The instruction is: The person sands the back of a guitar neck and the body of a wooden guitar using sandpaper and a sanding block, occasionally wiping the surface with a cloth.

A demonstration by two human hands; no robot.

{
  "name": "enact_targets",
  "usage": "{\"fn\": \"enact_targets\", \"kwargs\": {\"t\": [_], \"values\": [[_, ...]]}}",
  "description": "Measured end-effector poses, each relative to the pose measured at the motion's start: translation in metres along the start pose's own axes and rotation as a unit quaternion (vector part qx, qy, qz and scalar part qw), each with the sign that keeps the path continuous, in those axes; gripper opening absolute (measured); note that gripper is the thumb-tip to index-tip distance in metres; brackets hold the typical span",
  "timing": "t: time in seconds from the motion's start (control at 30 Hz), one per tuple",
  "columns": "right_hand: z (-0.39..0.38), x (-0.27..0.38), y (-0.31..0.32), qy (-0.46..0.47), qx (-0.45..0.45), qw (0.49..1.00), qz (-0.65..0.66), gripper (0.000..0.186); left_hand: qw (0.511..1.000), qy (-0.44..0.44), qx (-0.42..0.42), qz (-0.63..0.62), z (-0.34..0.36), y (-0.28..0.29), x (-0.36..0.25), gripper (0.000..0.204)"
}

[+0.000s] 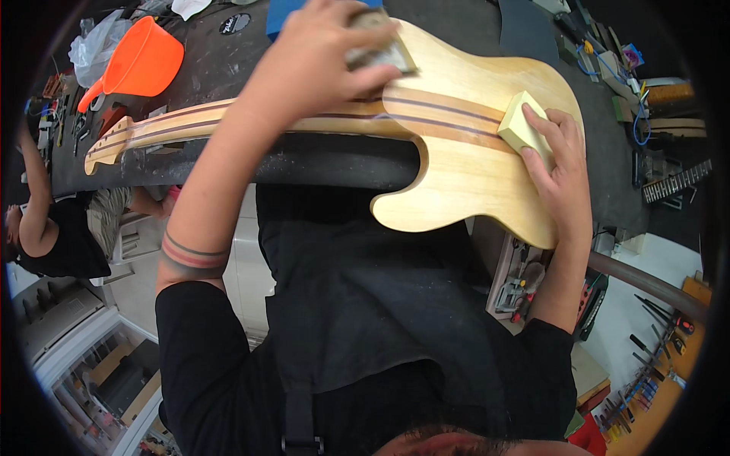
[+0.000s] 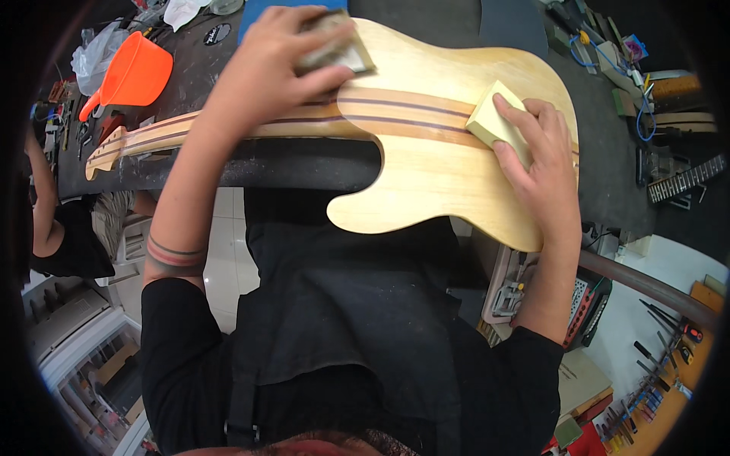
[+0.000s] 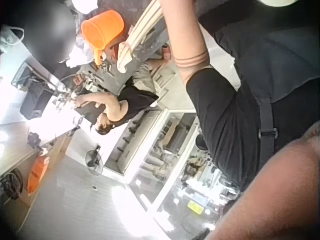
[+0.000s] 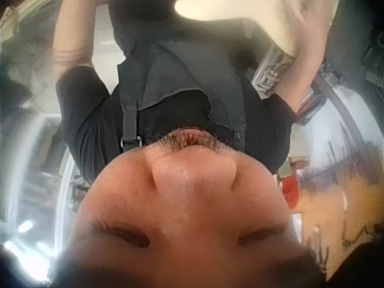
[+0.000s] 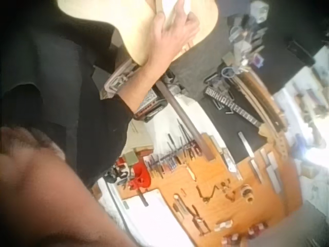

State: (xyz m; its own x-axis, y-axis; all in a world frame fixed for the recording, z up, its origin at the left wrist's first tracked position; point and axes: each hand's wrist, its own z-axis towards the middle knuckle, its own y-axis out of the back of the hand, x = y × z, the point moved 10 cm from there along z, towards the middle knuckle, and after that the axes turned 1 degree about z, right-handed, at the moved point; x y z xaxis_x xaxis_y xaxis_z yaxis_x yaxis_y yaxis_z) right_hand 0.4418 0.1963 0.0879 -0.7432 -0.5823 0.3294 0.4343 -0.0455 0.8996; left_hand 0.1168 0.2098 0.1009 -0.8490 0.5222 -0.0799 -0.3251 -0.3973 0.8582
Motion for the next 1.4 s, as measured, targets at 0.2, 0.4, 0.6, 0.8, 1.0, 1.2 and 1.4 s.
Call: {"fn": "enact_targets", "kwargs": {"t": [0.2,0.4,0.6,0.8,1.0,1.2,1.4], "values": [[0.071,0.101,-0.054,0.116,-0.024,0.993,-0.027,0.056,0.834,0.255,-0.191,-0.45,-0.033,0.025,0.127,0.052],[0.019,0.125,-0.042,0.161,0.094,0.982,0.039,0.073,0.567,0.286,-0.334,-0.696,-0.045,0.056,0.132,0.071],[-0.037,0.064,-0.004,0.043,0.119,0.992,-0.014,0.072,0.406,0.134,-0.083,-0.9,-0.046,0.049,0.089,0.103],[0.054,0.117,-0.049,0.135,0.073,0.988,0.011,0.061,0.58,0.29,-0.141,-0.748,-0.063,0.033,0.083,0.1],[0.005,-0.011,-0.002,-0.039,-0.031,0.996,-0.068,0.056,0.986,0.009,0.048,-0.157,-0.008,0.036,-0.038,0.062],[-0.053,-0.063,0.03,-0.156,-0.041,0.981,-0.108,0.051,0.983,-0.094,0.12,-0.101,0.021,-0.031,-0.101,0.064],[-0.056,-0.07,0.03,-0.164,-0.067,0.981,-0.083,0.05,0.975,-0.141,0.113,-0.131,0.048,-0.053,-0.144,0.066]]}}
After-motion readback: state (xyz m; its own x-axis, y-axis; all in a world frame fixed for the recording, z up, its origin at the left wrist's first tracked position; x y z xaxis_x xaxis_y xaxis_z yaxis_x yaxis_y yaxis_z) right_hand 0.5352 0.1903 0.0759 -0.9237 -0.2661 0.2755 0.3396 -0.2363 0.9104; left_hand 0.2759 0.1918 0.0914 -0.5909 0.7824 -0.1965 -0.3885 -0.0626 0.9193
